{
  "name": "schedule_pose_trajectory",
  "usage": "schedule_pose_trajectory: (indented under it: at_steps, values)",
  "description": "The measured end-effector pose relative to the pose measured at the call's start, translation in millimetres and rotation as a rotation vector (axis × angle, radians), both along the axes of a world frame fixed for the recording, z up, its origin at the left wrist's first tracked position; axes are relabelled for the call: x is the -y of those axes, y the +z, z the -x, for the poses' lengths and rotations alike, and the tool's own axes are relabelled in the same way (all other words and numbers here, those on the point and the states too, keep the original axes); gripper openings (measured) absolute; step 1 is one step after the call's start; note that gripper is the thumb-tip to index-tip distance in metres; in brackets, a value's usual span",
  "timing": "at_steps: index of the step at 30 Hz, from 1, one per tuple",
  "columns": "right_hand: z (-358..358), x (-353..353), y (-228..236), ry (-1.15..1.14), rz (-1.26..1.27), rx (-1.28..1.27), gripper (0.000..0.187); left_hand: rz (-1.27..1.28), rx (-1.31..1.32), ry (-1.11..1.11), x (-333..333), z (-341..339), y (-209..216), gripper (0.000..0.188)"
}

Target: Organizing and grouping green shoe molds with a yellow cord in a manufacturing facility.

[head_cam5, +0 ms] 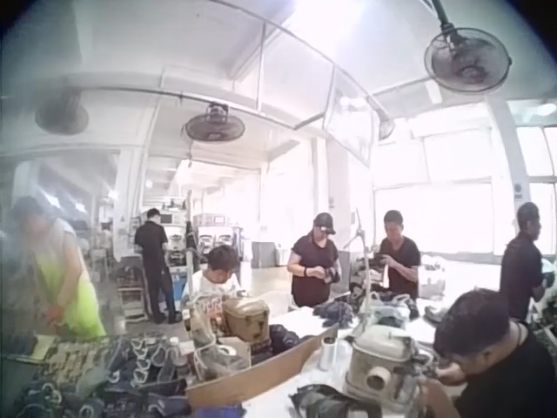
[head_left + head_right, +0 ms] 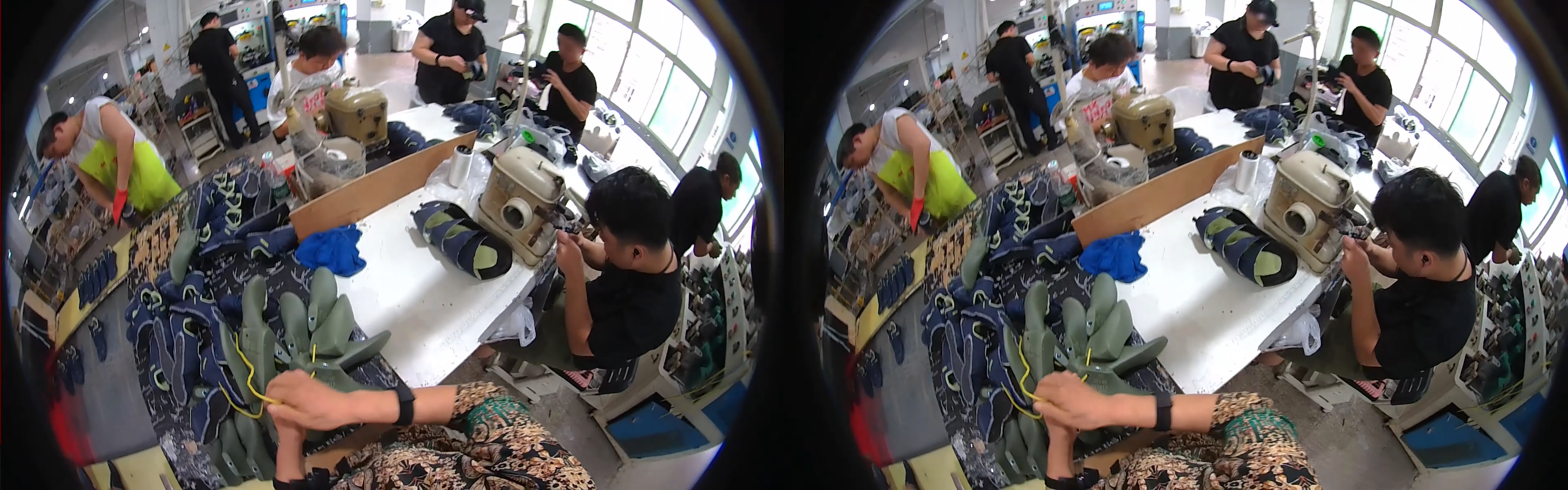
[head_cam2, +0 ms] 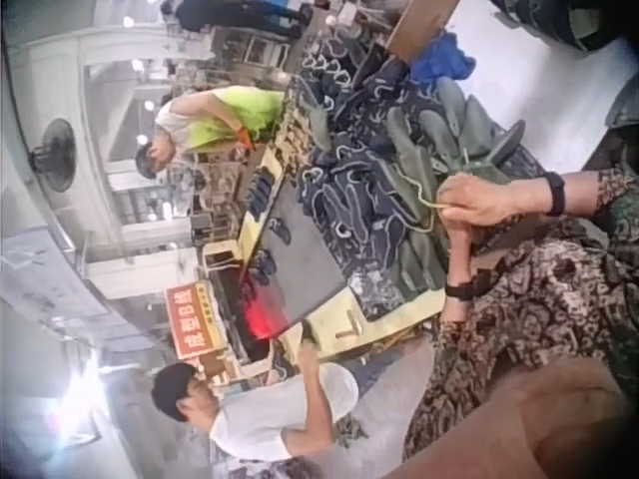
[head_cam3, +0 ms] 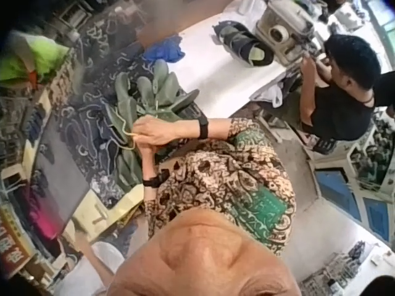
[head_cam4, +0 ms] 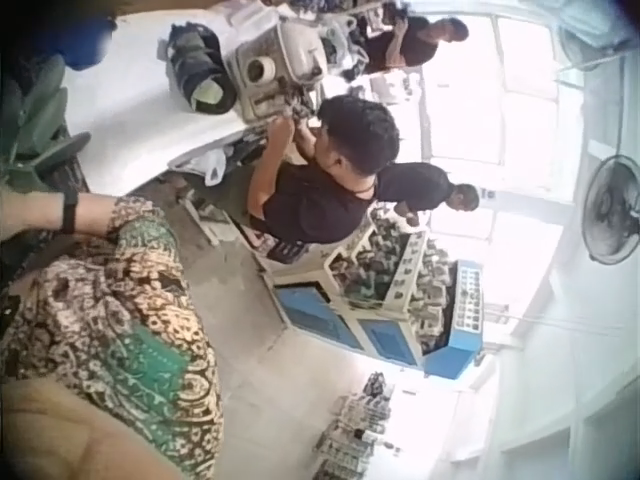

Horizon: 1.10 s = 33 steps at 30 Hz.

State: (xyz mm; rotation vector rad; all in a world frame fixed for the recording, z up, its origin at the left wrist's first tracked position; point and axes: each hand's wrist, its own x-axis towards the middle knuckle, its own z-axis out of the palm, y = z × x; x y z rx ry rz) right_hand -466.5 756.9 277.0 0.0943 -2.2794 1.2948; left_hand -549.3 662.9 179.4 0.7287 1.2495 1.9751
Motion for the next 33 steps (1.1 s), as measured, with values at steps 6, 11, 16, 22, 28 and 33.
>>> schedule_pose_trajectory:
  at_steps: [6, 11, 16, 22, 28, 33]
  values:
    - [-56, -42, -51, -0.391, -0.271, 0.215, 0.058, 0.048, 0.087, -0.012, -18, -11, 45, 0.043]
    - [-44, -33, -87, -0.359, -0.178, 0.302, 0.07, 0.047, 0.087, -0.096, -34, -15, 60, 0.05]
    - [-34, -43, -93, -0.452, -0.073, 0.152, 0.046, -0.012, 0.147, -0.091, -38, -10, 77, 0.052]
    - [-28, -42, -9, -0.492, 0.063, 0.075, 0.034, -0.223, 0.006, -0.211, -58, -4, 176, 0.049]
    - [-14, -37, -36, -0.278, -0.077, 0.068, 0.033, -0.171, 0.276, -0.014, -42, 86, 137, 0.048]
    - [-61, -48, -49, -0.268, -0.36, 0.089, 0.02, -0.057, 0.32, 0.05, -13, 65, 93, 0.048]
